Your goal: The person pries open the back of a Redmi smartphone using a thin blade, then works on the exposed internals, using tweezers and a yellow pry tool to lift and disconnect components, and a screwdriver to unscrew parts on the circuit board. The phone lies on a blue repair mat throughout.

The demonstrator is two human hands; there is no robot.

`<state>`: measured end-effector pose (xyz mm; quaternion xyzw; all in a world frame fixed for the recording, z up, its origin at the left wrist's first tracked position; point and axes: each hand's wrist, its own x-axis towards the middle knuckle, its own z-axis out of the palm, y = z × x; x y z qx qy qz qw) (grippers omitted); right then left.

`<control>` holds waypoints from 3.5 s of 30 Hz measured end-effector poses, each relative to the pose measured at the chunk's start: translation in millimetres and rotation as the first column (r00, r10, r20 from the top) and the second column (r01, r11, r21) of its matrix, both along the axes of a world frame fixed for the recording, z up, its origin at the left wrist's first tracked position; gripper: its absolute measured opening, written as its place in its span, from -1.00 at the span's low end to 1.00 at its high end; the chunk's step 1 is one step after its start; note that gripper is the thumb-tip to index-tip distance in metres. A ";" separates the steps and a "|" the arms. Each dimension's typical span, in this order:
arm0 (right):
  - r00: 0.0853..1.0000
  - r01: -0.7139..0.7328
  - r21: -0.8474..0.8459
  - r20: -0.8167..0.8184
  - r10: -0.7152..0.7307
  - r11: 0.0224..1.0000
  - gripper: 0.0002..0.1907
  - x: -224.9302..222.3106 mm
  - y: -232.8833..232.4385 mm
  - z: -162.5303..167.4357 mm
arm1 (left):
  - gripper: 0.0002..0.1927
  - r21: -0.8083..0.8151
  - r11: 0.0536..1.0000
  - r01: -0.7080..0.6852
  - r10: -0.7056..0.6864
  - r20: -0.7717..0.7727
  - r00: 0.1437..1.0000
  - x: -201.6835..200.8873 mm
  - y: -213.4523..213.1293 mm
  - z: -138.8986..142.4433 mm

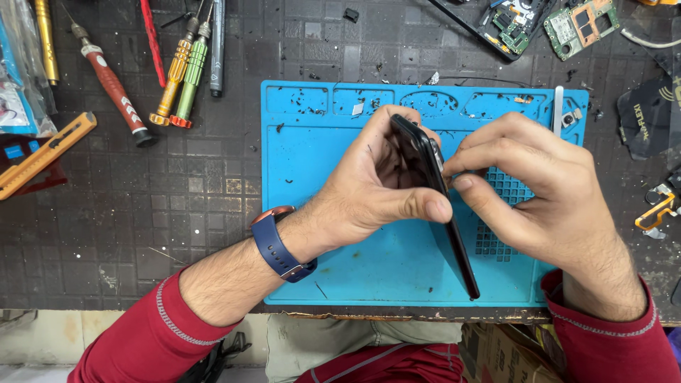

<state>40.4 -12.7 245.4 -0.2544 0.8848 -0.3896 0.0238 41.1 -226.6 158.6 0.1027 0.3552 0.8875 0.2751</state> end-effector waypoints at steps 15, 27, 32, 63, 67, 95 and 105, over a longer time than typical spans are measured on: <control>0.966 -0.080 -0.186 -0.258 0.030 0.979 -0.78 3.1 -5.7 16.7 | -0.47 -0.023 0.987 -0.160 0.159 -0.019 0.987 -2.5 -1.8 3.5; 0.957 -0.120 -0.138 -0.279 0.078 0.983 -0.73 1.4 -6.4 17.1 | -0.50 -0.069 0.984 -0.167 0.164 -0.053 0.985 -4.3 -2.9 7.3; 0.982 -0.122 -0.248 -0.174 0.080 0.961 -0.81 3.6 -5.3 18.3 | -0.45 -0.077 0.987 -0.140 0.135 -0.070 0.988 -4.8 -4.7 14.5; 0.968 0.102 -0.369 0.249 -0.008 0.924 -0.58 18.8 -0.1 -2.7 | -0.12 -0.251 0.962 -0.104 0.094 -0.053 0.994 -2.6 -0.9 36.3; 0.965 0.031 -0.340 0.255 0.061 0.940 -0.53 16.8 -0.1 2.1 | -0.22 -0.230 0.959 -0.168 0.146 -0.109 0.983 -3.2 1.8 30.7; 0.928 0.342 -0.170 0.214 -0.304 0.924 -0.93 21.6 0.9 21.1 | -0.65 -0.012 0.998 -0.061 0.062 0.049 0.997 -1.7 3.0 52.2; 0.769 0.639 0.229 -0.173 -0.616 0.734 -0.78 17.6 32.1 19.4 | -0.49 0.074 0.997 -0.026 0.022 0.055 0.998 1.0 0.2 45.5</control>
